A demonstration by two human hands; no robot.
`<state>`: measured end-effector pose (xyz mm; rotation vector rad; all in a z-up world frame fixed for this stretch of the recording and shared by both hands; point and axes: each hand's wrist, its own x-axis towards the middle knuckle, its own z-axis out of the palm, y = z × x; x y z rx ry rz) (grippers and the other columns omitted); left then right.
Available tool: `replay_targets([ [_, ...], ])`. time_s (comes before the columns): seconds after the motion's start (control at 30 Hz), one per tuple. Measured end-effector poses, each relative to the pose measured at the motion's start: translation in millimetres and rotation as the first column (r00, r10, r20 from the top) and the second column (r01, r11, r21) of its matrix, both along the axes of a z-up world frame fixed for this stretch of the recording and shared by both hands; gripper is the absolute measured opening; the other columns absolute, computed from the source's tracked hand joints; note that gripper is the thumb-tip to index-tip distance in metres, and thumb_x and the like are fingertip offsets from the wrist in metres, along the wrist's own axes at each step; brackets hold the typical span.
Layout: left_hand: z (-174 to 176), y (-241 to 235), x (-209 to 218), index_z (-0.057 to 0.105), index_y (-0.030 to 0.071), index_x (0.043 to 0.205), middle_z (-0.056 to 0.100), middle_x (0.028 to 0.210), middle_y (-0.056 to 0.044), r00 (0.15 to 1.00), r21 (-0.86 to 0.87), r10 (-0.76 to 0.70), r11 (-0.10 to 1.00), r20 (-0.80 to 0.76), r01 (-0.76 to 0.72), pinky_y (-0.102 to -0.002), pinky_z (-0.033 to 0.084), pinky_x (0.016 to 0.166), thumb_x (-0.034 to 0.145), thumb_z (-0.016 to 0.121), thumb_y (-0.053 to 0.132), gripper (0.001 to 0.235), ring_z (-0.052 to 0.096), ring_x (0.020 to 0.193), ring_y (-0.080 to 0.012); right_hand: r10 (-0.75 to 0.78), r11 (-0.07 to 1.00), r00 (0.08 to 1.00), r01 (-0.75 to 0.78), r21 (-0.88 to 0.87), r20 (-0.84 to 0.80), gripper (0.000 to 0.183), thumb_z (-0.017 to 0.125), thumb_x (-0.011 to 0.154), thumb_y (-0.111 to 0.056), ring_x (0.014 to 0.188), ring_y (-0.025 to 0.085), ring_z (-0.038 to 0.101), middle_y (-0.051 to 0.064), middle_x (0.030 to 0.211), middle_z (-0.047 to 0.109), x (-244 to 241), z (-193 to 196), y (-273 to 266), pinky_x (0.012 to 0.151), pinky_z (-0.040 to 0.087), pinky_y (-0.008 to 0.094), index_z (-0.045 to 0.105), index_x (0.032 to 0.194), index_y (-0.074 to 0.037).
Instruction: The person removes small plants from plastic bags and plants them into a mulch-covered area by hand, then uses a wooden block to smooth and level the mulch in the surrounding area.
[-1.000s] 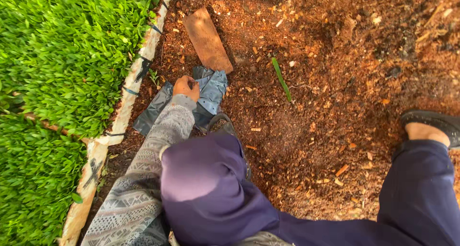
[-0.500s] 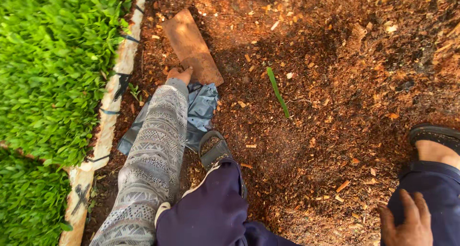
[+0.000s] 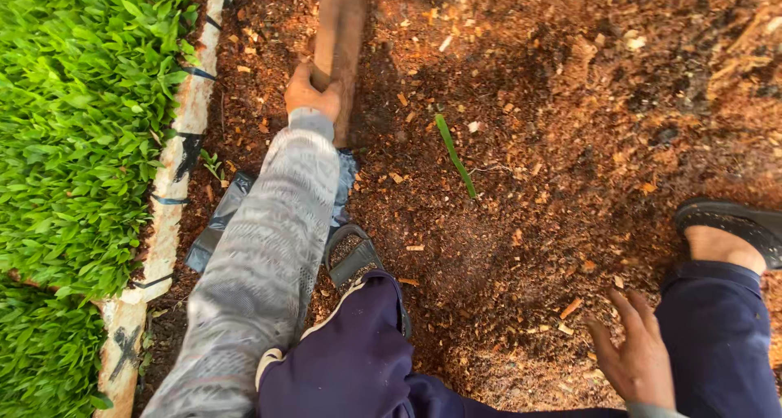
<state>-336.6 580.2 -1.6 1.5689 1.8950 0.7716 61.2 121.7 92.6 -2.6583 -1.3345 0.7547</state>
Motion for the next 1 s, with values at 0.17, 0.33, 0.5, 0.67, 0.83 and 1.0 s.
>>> replay_targets([
  [0.17,42,-91,45,0.056,0.002,0.085,0.058,0.086,-0.017,0.930,0.357,-0.358,0.860,-0.087,0.365,-0.047,0.049,0.068,0.076,0.081,0.013,0.028,0.059,0.078,-0.0345,-0.206,0.951,0.714,0.307,0.035,-0.669,0.076,0.060,0.090,-0.024,0.135,0.034,0.055,0.017,0.163,0.034,-67,2,75,0.093,0.059,0.046,0.029,0.157,-0.008],
  [0.33,60,-210,90,0.059,0.004,0.101,0.061,0.107,-0.019,0.766,0.393,-0.639,0.690,-0.065,0.609,-0.047,0.054,0.087,0.078,0.076,0.014,0.031,0.062,0.101,-0.0402,0.175,0.781,0.481,0.464,0.419,-0.859,0.081,0.057,0.105,-0.014,0.148,0.037,0.033,0.029,0.163,0.024,-175,-66,144,0.118,0.038,0.045,0.001,0.162,-0.001],
  [0.5,52,-226,61,0.059,0.003,0.125,0.063,0.122,-0.020,0.544,0.176,-0.839,0.534,-0.008,0.827,-0.045,0.053,0.091,0.080,0.079,0.023,0.053,0.062,0.111,-0.0405,-0.181,0.601,0.293,0.789,0.130,-0.939,0.029,0.059,0.100,-0.001,0.100,0.028,0.068,0.022,0.119,0.066,-183,-106,155,0.083,0.062,0.038,0.056,0.129,0.002],
  [0.67,14,-218,-32,0.057,0.004,0.137,0.064,0.132,-0.020,0.605,0.206,-0.749,0.569,-0.271,0.796,-0.047,0.048,0.108,0.088,0.077,0.026,0.057,0.060,0.124,-0.0418,0.012,0.691,0.388,0.663,0.288,-0.922,0.014,0.052,0.105,0.004,0.079,0.021,0.071,0.015,0.098,0.072,-102,-83,116,0.068,0.067,0.035,0.062,0.114,0.000],
  [0.83,-20,-231,-44,0.058,0.007,0.134,0.066,0.128,-0.020,0.655,-0.197,-0.735,0.678,-0.172,0.708,-0.048,0.048,0.101,0.087,0.071,0.017,0.050,0.061,0.120,-0.0399,-0.189,0.893,0.660,0.423,0.152,-0.727,0.039,0.063,0.099,-0.010,0.093,0.023,0.070,0.014,0.115,0.070,-118,-75,151,0.077,0.063,0.035,0.054,0.136,-0.003],
  [1.0,-20,-249,-19,0.059,0.012,0.135,0.064,0.132,-0.015,0.519,-0.226,-0.844,0.536,-0.134,0.813,-0.047,0.048,0.105,0.087,0.067,0.015,0.049,0.059,0.125,-0.0358,0.008,0.912,0.615,0.320,0.258,-0.788,0.098,0.084,0.093,-0.027,0.141,0.035,0.050,0.024,0.155,0.044,-198,-96,180,0.118,0.041,0.045,0.017,0.160,-0.003],
])
